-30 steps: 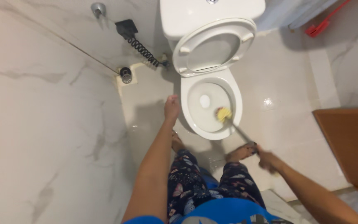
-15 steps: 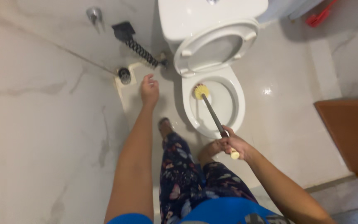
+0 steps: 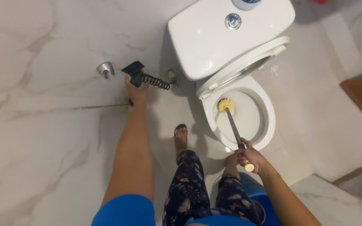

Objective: The person scrubs the inside of a toilet bowl with a toilet brush, rinses the brush with a handheld bidet sprayer, then pours bleach onto a sponge and wipes the toilet seat and lid.

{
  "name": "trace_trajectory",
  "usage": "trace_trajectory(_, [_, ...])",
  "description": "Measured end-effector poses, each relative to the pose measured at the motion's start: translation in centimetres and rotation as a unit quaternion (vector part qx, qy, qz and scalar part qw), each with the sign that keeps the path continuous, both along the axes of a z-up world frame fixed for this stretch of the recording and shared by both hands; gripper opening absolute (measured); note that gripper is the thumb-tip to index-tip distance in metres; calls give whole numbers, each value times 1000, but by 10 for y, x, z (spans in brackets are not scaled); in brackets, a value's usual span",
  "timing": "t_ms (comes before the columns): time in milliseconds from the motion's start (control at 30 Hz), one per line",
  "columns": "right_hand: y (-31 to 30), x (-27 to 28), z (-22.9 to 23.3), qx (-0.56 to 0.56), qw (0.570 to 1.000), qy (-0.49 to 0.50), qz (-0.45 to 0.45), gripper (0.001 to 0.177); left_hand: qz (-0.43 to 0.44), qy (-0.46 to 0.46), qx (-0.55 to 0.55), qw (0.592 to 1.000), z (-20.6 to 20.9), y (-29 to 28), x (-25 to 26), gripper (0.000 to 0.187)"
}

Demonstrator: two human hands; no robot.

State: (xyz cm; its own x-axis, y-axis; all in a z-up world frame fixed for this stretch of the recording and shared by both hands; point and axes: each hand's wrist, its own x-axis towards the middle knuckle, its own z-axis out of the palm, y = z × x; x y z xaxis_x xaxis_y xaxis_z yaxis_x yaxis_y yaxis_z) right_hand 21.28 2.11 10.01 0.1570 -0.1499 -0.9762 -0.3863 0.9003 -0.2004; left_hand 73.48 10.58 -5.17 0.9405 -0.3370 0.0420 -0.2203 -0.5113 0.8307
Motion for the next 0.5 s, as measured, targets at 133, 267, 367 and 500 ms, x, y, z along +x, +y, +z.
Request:
trace_trajectory(133, [1,16,1,-9,999,18,-27,84,18,-55,-45,997,-40,-2,9,65])
trace_trajectory(267, [6,2,8,0,999,-3,-52,84,-59,-81,-109,989,-10,14,-8,48])
trace_trajectory(367, [16,-18,28,6,999,-2,-49,82,-194,-154,-39,968,53,29,-28,40])
trace_trajectory(500, [36,-55,49,1,1000,9,-18,81,-384,-194,4,903,120,36,-98,45])
